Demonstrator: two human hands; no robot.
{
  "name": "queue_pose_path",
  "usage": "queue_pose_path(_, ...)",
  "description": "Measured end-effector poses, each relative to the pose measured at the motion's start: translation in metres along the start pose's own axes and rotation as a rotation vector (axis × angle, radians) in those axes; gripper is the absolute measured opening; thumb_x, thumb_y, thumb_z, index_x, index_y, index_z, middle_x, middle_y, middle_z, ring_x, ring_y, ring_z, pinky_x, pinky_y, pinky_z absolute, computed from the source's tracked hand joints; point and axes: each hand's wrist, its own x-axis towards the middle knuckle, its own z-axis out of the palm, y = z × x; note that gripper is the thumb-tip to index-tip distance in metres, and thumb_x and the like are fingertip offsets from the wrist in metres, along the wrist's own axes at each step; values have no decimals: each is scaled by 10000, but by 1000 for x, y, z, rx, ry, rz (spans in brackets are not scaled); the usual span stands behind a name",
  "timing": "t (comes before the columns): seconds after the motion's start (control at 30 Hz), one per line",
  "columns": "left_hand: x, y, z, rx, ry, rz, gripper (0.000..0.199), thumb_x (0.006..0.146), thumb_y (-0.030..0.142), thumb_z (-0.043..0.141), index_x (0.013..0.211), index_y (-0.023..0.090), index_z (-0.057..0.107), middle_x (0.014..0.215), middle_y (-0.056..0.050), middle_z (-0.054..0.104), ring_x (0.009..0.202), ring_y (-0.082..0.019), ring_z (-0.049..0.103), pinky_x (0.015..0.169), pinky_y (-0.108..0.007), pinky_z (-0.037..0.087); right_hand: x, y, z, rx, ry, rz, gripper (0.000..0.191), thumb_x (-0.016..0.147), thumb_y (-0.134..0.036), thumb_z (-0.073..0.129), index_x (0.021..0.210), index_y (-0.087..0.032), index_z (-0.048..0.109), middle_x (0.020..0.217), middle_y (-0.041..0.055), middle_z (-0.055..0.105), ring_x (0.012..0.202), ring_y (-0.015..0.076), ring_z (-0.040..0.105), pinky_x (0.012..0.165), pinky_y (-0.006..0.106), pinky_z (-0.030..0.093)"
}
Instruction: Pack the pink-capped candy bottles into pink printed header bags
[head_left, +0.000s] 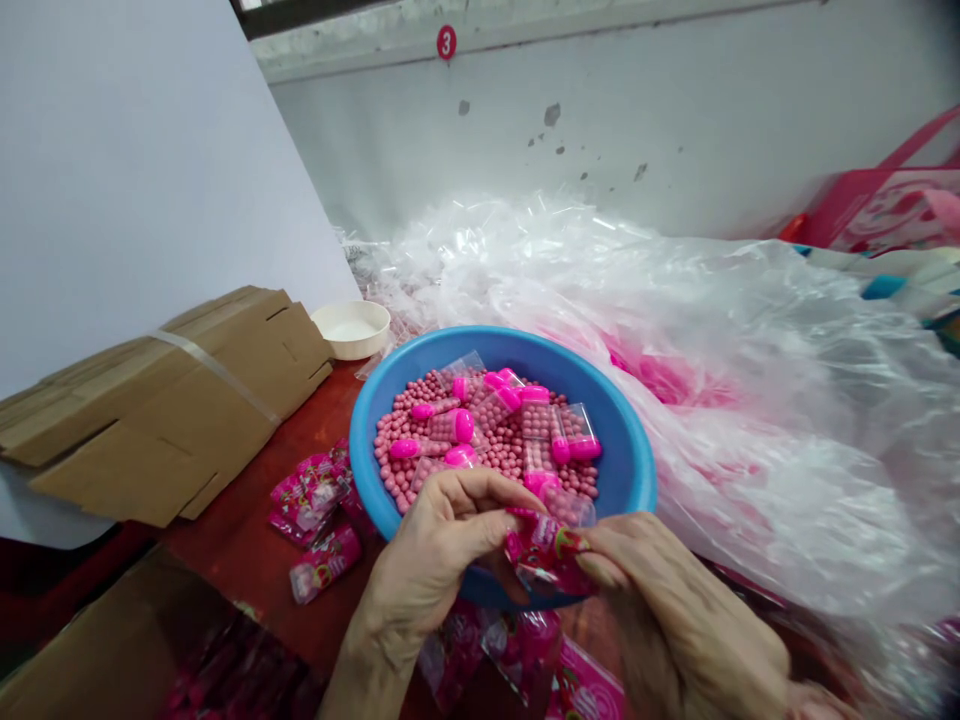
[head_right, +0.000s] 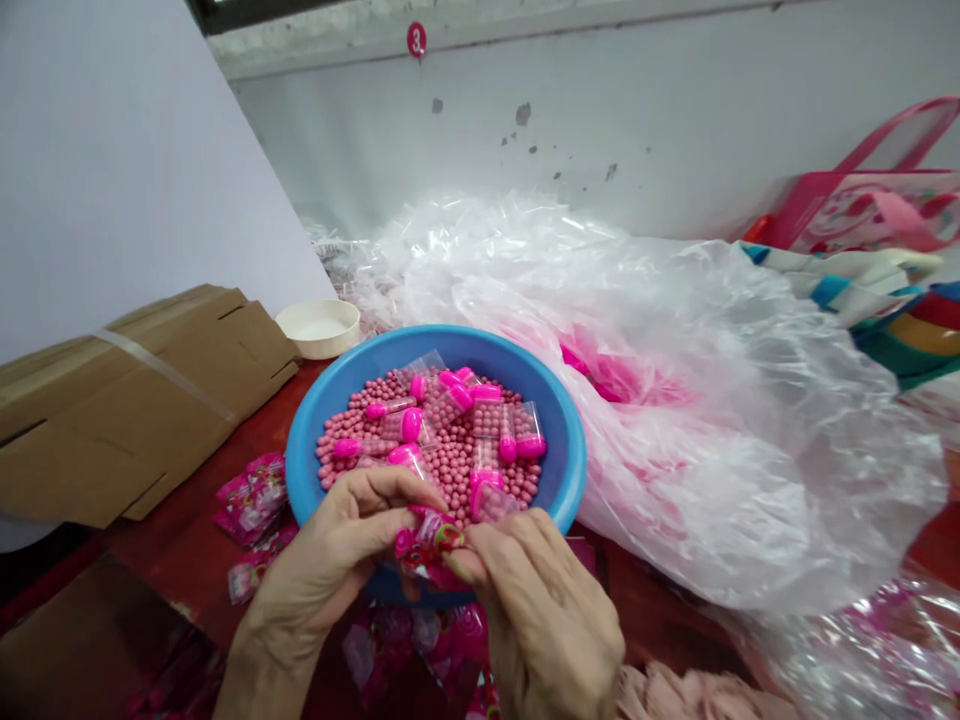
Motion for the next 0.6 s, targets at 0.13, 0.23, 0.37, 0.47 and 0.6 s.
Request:
queue_pose_path(0.13,2,4,-4,-3,-79,-51,149,669,231,716,781,134,731,600,-8,683,439,-98,599,358,-181,503,8,-2,-8,-71,-94,-139,84,851,-72,550,882,-143,583,667,28,626,618,134,574,602,252,489)
queue_pose_path(0.23,4,3,-5,8,-94,-57,104,637,144,704,738,145,729,586,-3,688,428,-91,605,388,-168,498,7,0,-9,-75,-92,-114,127,849,-39,542,919,-132,591,712,40,648,658,135,590,656,259,488)
queue_pose_path(0.37,4,-2,-4,8,-71,-29,92,633,112,701,705,162,730,529,7,685,380,-88,589,383,-172,482,-6,8,-5,119,-46,85,104,867,-98,551,890,-166,627,731,14,654,680,116,598,686,231,486)
queue_pose_path(0.47,3,-3,-3,15,-81,-37,125,618,118,731,735,161,737,522,9,683,384,-87,583,379,-170,467,-11,11,-5,219,-32,227,114,889,-164,531,826,-185,623,717,6,641,651,112,587,651,226,482)
queue_pose_path(0.6,4,2,-2,77,-82,-50,210,553,66,749,750,138,749,566,17,671,484,-28,553,464,-102,412,-5,4,-13,58,-125,103,107,911,-157,503,887,-193,601,733,4,652,667,111,594,682,218,475)
